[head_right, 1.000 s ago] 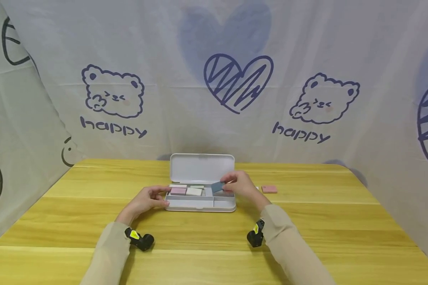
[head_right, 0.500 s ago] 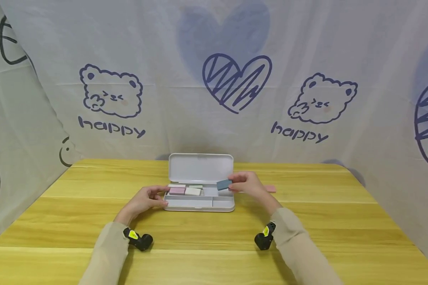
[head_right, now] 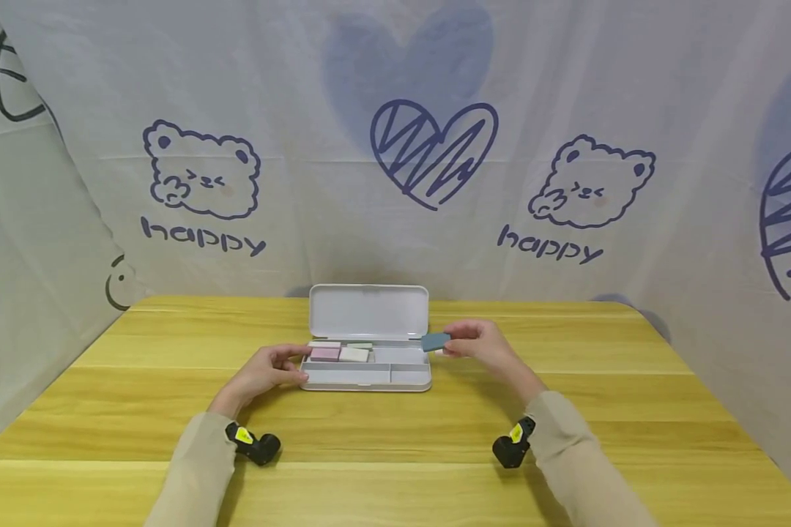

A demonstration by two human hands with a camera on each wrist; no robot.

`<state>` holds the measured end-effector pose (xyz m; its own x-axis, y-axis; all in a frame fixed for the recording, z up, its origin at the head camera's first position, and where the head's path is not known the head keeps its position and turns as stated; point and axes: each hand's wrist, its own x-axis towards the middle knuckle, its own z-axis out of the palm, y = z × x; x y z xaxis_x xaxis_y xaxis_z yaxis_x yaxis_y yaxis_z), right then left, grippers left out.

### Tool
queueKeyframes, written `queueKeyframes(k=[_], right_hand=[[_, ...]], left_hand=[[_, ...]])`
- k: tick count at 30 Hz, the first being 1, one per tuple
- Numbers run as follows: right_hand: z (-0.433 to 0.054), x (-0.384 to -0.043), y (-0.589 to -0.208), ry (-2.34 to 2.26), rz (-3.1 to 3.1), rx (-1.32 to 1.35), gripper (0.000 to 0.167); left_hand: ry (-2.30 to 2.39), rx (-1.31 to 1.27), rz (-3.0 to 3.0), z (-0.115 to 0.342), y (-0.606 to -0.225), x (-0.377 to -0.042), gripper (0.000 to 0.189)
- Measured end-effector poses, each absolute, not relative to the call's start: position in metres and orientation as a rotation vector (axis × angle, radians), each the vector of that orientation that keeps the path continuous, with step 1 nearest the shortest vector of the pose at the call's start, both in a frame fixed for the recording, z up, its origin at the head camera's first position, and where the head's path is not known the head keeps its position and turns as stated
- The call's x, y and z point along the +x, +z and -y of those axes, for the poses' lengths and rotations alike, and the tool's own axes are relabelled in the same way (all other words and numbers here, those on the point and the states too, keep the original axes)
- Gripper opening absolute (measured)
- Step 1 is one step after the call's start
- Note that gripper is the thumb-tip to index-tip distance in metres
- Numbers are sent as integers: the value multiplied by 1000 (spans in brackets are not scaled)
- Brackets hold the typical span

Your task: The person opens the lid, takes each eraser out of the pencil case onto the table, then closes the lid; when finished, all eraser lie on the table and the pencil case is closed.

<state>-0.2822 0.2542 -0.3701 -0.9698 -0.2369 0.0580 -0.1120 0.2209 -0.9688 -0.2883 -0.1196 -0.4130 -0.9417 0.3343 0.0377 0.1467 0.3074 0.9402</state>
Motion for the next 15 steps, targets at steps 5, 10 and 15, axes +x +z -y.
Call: queueKeyframes(k=[5,10,15], right_hand=[[-267,-279,-369,-1858,-2397,-302,33],[-280,-274,-368,-1871,-2391,-302,35],[-295,-270,-370,-1912,-2354,-305,37]], left_hand=[[1697,444,-2405,119,-413,-289,50],[1696,448,-2405,119,-414,-289,50],[1696,438,-2400,118,-410,-286,49]])
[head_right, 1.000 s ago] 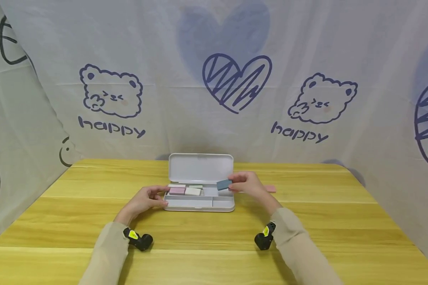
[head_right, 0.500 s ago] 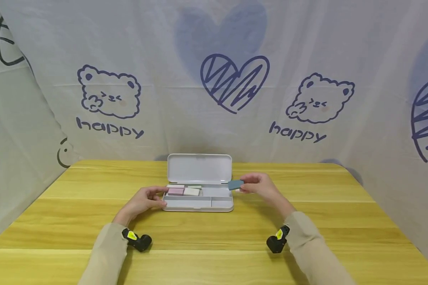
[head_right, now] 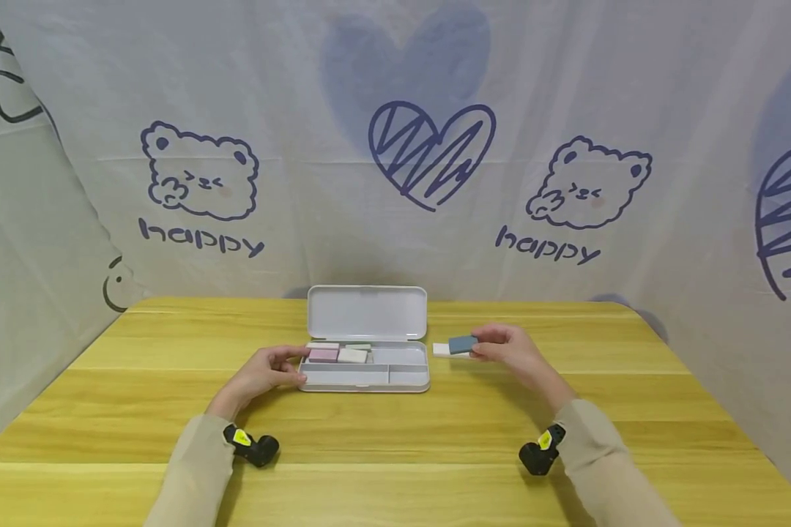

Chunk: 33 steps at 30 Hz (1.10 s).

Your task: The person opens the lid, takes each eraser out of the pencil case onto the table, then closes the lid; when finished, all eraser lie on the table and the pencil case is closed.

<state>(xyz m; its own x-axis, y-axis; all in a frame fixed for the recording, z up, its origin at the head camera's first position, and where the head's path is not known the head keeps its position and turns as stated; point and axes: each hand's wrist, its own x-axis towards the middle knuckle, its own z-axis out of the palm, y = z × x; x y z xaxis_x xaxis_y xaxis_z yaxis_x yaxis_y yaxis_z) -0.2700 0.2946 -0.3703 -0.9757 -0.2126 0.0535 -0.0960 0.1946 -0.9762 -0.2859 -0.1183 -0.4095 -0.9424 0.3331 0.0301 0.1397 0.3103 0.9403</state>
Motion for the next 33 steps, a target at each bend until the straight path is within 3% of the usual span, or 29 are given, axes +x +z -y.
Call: queueKeyframes(k=[15,21,33], right_hand=[[-333,-263,-378,-1980,-2319,-329,37],[-345,-264,-376,-2117,-2180,-266,19],[-370,-268,-379,-2238,-2069,-153,24]], left_hand=[[1697,442,-2413,122,-413,-283,51],[1688,450,-2411,123,-409,-282,51],[1688,489,-2397,116,-394,-273,48]])
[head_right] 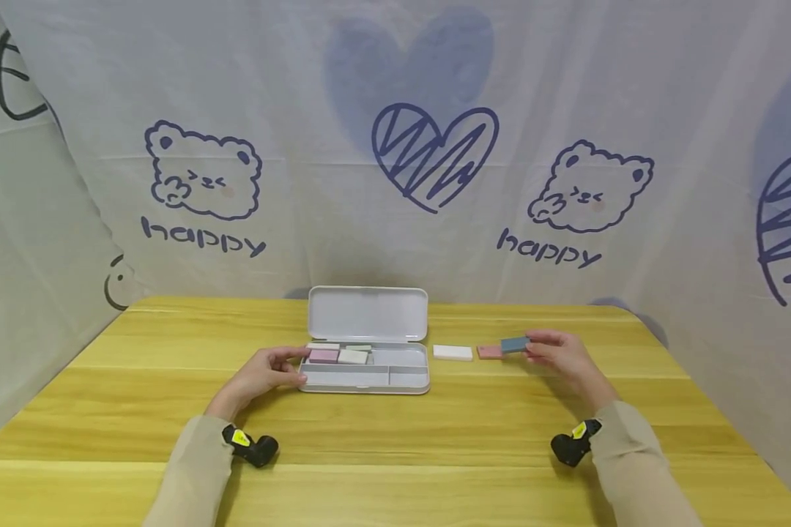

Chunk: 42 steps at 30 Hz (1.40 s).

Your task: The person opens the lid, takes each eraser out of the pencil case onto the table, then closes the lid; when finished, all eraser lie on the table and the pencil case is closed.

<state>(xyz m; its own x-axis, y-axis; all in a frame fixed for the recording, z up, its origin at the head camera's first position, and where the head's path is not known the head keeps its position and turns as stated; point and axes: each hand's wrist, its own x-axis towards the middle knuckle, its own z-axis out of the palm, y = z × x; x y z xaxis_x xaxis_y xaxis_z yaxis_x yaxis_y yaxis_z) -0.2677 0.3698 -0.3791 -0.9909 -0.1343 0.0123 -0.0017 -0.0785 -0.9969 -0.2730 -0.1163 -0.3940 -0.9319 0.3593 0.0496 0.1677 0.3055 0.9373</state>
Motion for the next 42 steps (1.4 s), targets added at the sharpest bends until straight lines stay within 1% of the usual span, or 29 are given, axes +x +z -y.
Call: queueKeyframes(k=[5,9,15,20,21,24,26,33,34,42], right_hand=[[-378,-272,-384,-2248,-2055,-147,32],[-384,-274,-387,-2273,-2012,-123,38],[-386,-277,-391,-2291,-1936,-114,35],[-386,-278,-392,-2231,-2005,-65,25],[-386,-278,-391,-2211,-2032,-54,27],[-385,-279,-391,-2157,-2091,-44,41],[-384,-279,-391,-2128,-2115,-27,45],[-378,-279,-392,-2071,-2222,36,38],[-377,-279,-393,-2039,-2262,40,41],[-373,-282,-395,-1890,-2448,69,44]], left_hand=[[1687,468,-2407,120,-409,-285,50],[1697,467,-2397,120,-410,-285,50],[1717,487,-2368,117,-396,-274,49],[1718,480,-2380,119,-403,-279,50],[1717,477,-2384,119,-406,-281,50],[1718,474,-2392,120,-410,-284,51],[1721,473,-2390,120,-411,-285,51],[1718,466,-2384,120,-410,-285,51],[1716,465,-2387,120,-410,-285,51],[1709,445,-2397,120,-408,-282,51]])
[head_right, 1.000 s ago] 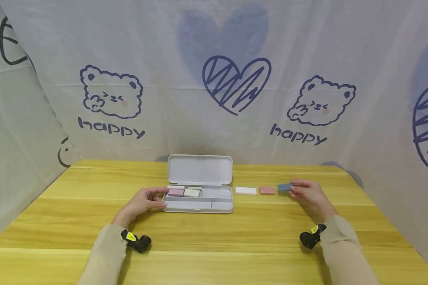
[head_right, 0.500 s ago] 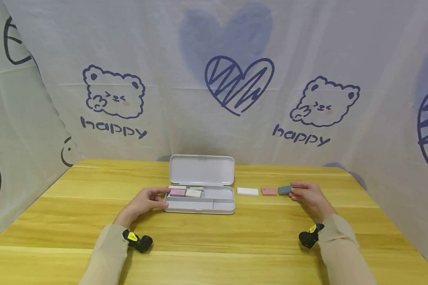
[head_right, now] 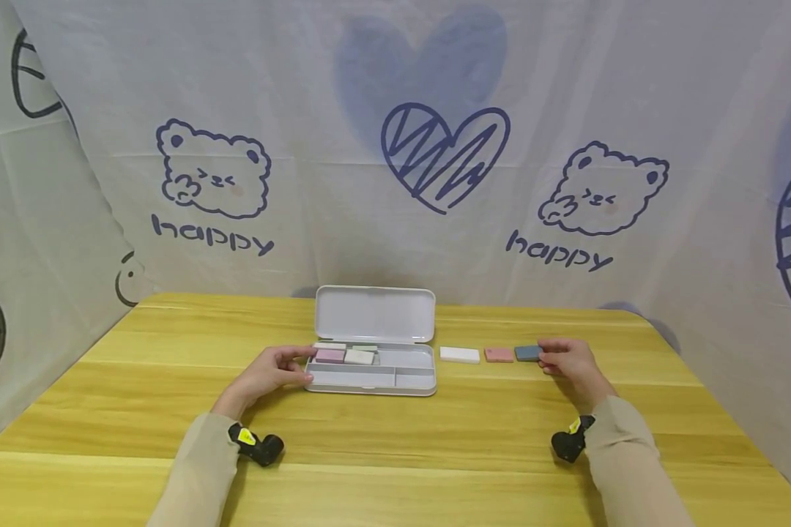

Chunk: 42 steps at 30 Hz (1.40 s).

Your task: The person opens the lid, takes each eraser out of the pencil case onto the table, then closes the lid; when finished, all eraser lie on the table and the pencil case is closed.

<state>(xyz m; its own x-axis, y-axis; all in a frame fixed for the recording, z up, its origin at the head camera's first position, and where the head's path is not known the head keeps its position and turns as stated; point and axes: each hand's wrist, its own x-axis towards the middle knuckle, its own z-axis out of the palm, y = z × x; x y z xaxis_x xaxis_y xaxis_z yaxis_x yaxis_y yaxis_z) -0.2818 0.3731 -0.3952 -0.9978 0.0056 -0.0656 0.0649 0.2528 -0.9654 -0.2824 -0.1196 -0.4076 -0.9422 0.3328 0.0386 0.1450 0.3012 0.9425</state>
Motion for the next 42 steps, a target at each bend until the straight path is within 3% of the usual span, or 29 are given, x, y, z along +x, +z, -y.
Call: queueKeyframes(k=[16,42], right_hand=[[-369,-277,-388,-1785,-2591,185,41],[-331,-273,-371,-1847,-2621,-36,36]], left_hand=[[1710,472,-2405,120,-411,-286,50],[1707,486,-2416,120,-413,-287,49]])
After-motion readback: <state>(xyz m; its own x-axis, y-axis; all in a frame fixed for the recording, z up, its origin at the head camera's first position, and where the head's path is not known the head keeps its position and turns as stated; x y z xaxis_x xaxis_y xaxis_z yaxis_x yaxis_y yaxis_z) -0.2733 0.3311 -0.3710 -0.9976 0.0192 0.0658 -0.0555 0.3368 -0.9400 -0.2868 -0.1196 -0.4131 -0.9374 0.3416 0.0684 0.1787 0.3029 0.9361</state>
